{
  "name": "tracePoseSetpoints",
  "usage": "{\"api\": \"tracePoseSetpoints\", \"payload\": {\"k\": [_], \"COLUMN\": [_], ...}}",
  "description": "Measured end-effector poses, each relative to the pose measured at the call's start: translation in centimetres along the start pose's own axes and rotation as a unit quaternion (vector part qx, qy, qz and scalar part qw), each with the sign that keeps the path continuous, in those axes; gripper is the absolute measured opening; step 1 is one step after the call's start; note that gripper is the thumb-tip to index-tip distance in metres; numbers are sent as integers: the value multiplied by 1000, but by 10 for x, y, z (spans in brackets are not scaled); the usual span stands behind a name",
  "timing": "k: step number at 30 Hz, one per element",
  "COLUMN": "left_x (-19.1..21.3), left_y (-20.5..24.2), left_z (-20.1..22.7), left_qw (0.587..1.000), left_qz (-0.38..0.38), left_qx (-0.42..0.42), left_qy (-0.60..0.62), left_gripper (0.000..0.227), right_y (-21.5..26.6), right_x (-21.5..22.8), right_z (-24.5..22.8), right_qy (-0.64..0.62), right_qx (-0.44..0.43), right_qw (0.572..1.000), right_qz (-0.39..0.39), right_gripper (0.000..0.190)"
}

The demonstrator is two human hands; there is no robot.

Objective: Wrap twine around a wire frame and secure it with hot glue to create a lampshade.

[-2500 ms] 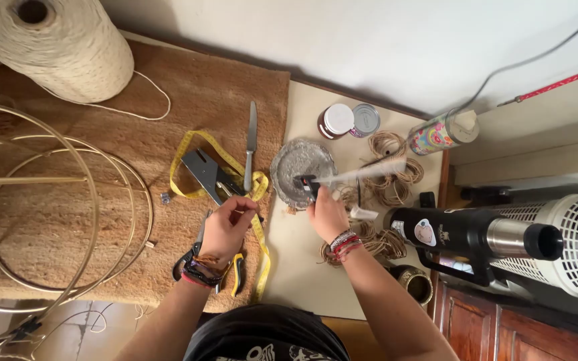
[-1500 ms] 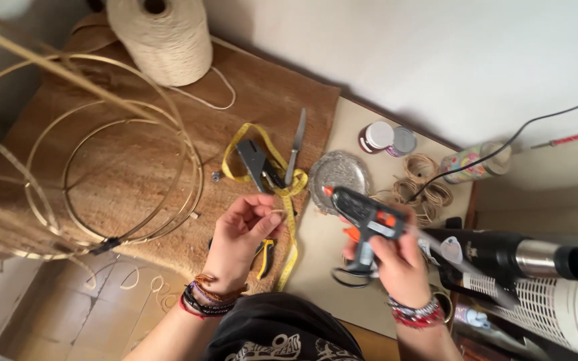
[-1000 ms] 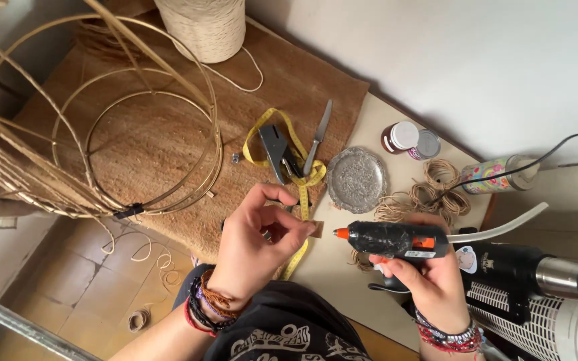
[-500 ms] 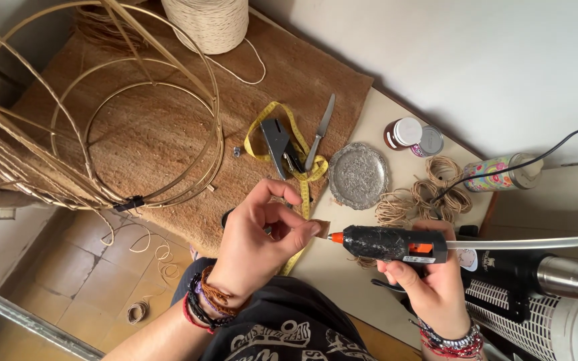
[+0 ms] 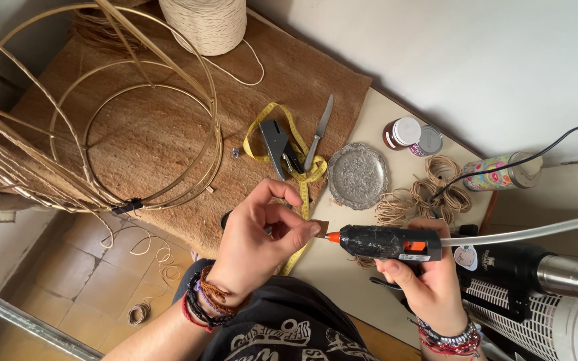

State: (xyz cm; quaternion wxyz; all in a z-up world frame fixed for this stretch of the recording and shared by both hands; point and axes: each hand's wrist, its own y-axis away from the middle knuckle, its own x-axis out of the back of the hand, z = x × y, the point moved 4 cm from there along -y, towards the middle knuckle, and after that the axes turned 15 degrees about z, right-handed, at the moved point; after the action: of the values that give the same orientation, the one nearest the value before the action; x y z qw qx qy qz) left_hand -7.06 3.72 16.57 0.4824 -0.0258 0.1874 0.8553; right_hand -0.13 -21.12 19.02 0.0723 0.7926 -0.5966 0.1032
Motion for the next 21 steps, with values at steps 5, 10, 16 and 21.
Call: {"api": "tracePoseSetpoints", "payload": {"k": [5,10,16,21], "left_x": [-1,-2,-4,-5], "left_y": [0,0,-1,-3], "left_z": [-2,0,-5,-5], "left_qw": [1000,1000,999,999], "left_qz": [-3,-16,-28,-37], "left_qx": [-9,-7,-4,4], "left_qy": [2,10,26,-5], "left_gripper": [34,34,33,33], "right_y": [-1,-3,-4,-6], "right_x": [1,1,0,1], "right_z": [2,5,6,11], "right_qy": [-6,-17,-15,24], "right_qx": [-6,-10,-1,-10], "right_qw": [1000,1000,1000,999], "right_qz": [12,17,16,31], "right_gripper": [44,44,44,44]}}
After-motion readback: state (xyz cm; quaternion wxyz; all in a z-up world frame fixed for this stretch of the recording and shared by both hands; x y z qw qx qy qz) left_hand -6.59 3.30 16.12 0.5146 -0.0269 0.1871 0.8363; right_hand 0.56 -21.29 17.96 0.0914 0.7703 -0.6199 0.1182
